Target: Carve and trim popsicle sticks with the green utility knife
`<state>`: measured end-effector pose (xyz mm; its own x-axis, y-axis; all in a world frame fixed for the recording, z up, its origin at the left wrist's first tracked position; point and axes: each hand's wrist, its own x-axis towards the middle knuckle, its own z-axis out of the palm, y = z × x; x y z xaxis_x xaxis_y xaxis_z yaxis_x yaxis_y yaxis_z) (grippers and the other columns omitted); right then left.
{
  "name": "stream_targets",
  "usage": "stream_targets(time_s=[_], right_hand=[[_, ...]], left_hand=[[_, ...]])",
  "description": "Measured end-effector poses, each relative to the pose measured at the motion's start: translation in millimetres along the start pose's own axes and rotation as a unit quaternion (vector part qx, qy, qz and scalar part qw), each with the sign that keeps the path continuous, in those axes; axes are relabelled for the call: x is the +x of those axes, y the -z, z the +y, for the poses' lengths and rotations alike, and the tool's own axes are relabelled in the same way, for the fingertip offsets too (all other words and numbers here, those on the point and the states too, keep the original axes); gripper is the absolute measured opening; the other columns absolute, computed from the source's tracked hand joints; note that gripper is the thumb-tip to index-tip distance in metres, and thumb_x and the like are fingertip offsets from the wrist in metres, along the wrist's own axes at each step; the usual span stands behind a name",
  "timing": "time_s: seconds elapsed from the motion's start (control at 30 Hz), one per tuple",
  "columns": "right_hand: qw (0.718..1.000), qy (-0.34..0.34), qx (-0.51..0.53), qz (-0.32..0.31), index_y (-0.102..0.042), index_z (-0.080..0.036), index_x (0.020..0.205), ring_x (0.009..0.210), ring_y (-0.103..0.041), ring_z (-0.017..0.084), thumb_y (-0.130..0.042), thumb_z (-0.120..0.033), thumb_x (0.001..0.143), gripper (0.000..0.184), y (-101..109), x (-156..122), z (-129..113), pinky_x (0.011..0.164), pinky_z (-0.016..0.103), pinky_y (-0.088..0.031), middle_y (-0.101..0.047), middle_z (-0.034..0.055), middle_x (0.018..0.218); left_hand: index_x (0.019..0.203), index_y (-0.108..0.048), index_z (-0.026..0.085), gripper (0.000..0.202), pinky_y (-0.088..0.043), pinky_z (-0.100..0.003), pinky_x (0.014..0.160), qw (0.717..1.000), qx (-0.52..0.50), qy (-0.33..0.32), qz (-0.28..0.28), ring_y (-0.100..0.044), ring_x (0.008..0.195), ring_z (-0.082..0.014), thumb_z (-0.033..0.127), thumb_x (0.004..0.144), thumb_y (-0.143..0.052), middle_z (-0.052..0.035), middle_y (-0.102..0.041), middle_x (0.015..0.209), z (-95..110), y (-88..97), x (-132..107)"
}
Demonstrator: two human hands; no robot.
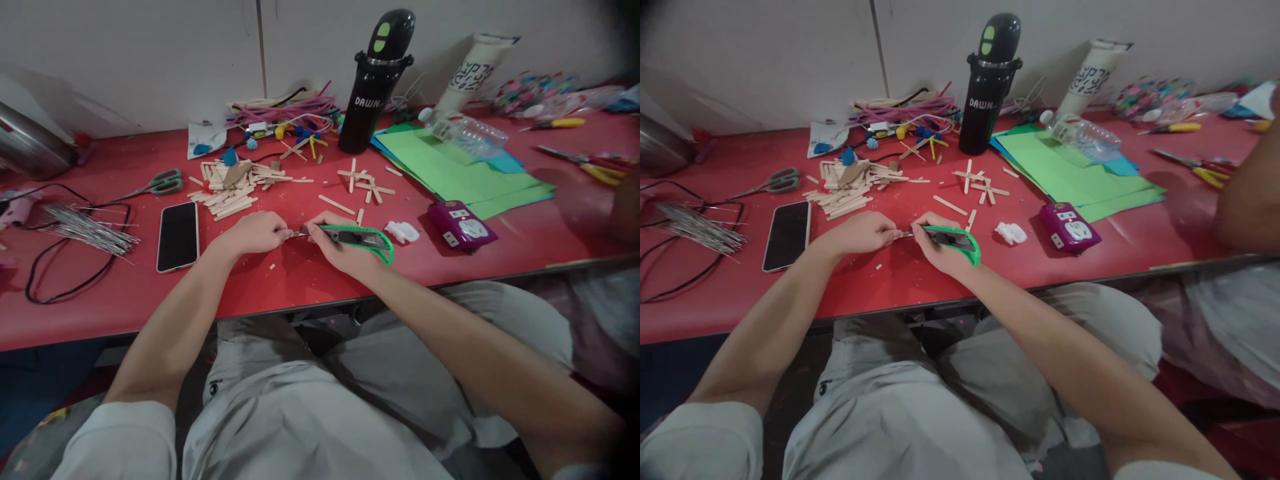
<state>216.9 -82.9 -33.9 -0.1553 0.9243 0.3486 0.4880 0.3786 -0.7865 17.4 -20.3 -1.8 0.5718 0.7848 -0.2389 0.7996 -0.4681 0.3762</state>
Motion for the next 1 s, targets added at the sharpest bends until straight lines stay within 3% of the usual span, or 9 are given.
stream_targets(time_s=[1.0], right_hand=[[1.000,-0.016,0.012,0.015,-0.061,-0.024,0.087,0.077,-0.068,0.020,-0.051,-0.044,0.095,0.024,-1.7,-1.7,-1.6,0.073,0.034,-0.050,-0.072,0.0030,0.080]], left_hand=[[0.057,-0.041,0.020,0.035,-0.022,-0.032,0.055,1.000,-0.021,-0.014,-0.003,-0.034,0.050,-0.0124,0.041,0.085,-0.048,0.0006,-0.042,0.053,-2.5,0.1,1.6]])
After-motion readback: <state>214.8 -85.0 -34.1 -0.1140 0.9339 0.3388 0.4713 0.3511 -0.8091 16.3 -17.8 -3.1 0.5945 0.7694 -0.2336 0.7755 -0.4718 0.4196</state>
